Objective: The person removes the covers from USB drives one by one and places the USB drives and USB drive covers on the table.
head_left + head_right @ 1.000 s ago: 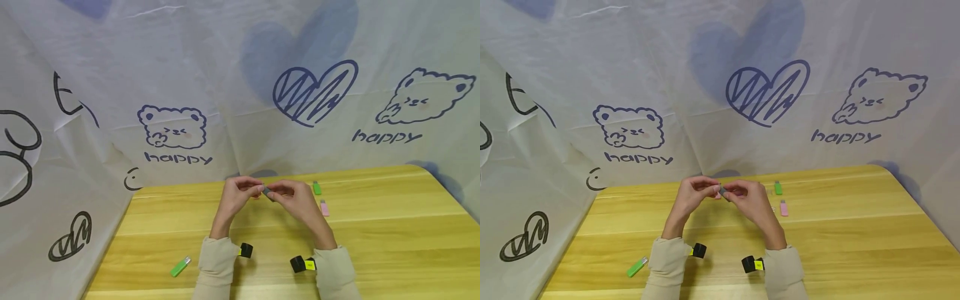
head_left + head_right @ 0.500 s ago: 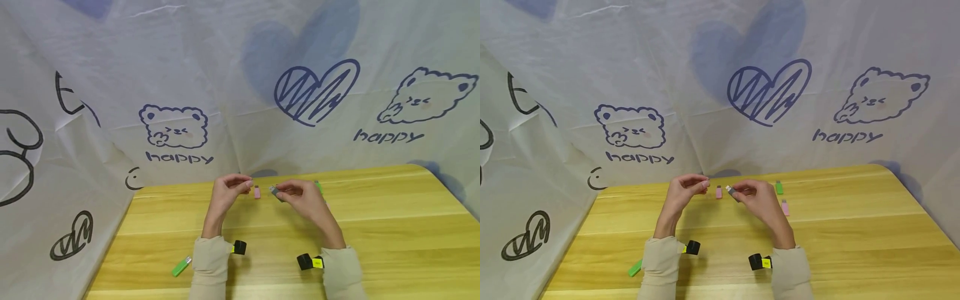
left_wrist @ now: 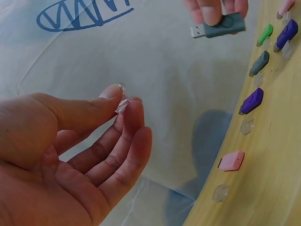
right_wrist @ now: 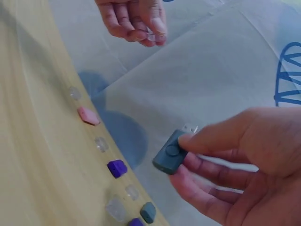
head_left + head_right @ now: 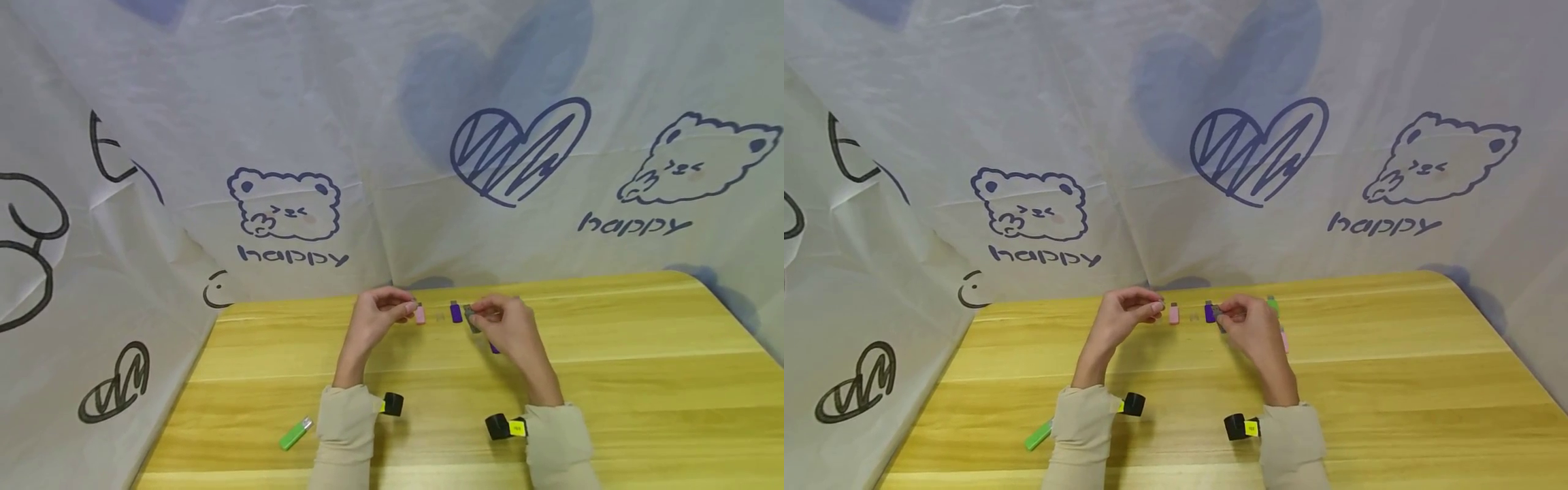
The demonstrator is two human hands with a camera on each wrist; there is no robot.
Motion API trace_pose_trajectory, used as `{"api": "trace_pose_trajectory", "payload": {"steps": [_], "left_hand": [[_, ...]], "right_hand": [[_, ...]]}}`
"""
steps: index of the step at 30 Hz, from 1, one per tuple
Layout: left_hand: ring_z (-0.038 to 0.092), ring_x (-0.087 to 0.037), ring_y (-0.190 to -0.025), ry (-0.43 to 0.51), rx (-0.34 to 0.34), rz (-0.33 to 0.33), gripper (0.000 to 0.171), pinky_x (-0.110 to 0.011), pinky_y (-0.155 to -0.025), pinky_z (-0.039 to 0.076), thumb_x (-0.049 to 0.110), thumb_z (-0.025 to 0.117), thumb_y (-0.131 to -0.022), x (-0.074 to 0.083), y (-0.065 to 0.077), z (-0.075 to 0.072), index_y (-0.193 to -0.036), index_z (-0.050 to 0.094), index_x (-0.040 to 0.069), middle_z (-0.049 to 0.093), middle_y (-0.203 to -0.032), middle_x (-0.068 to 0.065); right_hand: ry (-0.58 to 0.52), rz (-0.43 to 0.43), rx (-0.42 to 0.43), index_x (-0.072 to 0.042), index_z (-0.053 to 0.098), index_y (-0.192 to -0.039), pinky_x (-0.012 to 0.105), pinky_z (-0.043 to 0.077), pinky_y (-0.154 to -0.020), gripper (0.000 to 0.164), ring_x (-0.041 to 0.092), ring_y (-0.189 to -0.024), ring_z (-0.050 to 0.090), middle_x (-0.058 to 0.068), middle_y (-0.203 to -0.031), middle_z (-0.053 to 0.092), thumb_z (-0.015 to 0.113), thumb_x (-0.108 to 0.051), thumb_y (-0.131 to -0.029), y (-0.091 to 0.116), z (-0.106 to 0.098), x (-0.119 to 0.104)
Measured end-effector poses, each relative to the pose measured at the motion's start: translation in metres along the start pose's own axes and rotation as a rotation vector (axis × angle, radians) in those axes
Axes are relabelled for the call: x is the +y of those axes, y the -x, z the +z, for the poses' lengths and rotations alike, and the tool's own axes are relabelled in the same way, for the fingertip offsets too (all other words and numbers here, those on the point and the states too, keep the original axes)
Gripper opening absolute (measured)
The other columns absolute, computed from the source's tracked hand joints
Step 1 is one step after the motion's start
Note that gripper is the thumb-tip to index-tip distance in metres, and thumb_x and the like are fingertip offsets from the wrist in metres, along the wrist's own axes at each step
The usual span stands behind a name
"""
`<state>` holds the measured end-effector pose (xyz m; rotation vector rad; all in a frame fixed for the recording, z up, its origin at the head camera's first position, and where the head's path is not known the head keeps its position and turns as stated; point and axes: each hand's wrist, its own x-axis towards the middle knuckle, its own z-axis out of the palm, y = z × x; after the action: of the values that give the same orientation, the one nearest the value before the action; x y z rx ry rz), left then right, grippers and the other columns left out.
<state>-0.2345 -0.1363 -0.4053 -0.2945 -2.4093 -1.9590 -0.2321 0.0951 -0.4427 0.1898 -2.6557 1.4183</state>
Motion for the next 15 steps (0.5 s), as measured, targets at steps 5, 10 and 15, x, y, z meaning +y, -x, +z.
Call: {"api": "trace_pose_trajectory", "payload": {"steps": [5,10,15], "left_hand": [[0.067,-0.044,-0.085,-0.039,-0.008,-0.002,0.016,-0.055,-0.079,0.057,-0.002,0.069,-0.089,-0.012,-0.005,0.001,-0.1,0.07,-0.013,0.071,-0.097,-0.028],[0.068,-0.039,-0.08,-0.057,-0.001,0.0,0.012,-0.052,-0.076,0.058,0.001,0.072,-0.087,-0.027,-0.01,0.003,-0.096,0.074,-0.007,0.073,-0.093,-0.022],[0.071,-0.029,-0.076,-0.081,-0.001,-0.015,0.009,-0.046,-0.073,0.06,0.0,0.072,-0.086,-0.029,-0.012,0.004,-0.094,0.074,-0.005,0.074,-0.09,-0.018]], "right_hand": [[0.052,0.098,-0.038,0.0,0.074,-0.095,0.039,0.058,-0.065,0.014,0.027,-0.08,0.068,0.012,-0.087,0.071,0.075,-0.009,-0.084,-0.002,0.013,0.004],[0.111,0.13,-0.015,0.0,0.074,-0.086,0.041,0.057,-0.066,0.01,0.024,-0.073,0.067,0.009,-0.078,0.072,0.078,-0.007,-0.08,0.0,0.028,0.004],[0.2,0.116,0.021,-0.002,0.072,-0.077,0.042,0.056,-0.062,0.008,0.022,-0.066,0.065,0.006,-0.07,0.071,0.078,-0.008,-0.078,0.002,0.039,0.004]]}}
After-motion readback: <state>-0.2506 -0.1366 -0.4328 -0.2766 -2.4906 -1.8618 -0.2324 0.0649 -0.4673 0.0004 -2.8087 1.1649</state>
